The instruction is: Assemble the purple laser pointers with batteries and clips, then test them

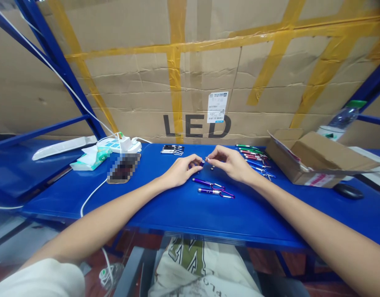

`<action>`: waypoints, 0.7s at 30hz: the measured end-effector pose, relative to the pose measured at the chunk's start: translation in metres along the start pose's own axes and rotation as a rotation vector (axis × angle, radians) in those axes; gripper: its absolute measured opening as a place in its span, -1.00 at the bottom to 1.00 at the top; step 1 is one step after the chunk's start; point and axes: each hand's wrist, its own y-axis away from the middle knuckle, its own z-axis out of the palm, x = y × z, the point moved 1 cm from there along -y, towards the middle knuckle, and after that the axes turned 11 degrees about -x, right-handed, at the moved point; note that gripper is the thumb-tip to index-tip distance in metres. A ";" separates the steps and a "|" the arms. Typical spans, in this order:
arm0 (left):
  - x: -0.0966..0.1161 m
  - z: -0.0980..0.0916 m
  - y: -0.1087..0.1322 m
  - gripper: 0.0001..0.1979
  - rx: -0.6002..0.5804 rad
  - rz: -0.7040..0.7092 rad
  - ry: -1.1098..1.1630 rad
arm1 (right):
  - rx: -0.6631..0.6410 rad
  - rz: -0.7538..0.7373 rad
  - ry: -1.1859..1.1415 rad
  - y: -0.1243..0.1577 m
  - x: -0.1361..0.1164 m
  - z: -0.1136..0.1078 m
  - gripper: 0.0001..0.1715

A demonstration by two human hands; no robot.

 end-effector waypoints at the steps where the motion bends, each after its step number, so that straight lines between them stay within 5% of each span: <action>1: 0.001 0.002 0.000 -0.75 -0.016 -0.003 0.063 | -0.009 -0.001 -0.046 0.000 -0.002 0.001 -0.68; 7: 0.001 0.007 -0.001 -0.75 -0.046 0.012 0.202 | -0.033 -0.023 -0.060 0.001 -0.009 0.004 -0.75; 21: 0.000 0.007 -0.002 -0.76 -0.012 0.024 0.217 | -0.176 -0.377 0.513 0.008 -0.028 0.004 -0.81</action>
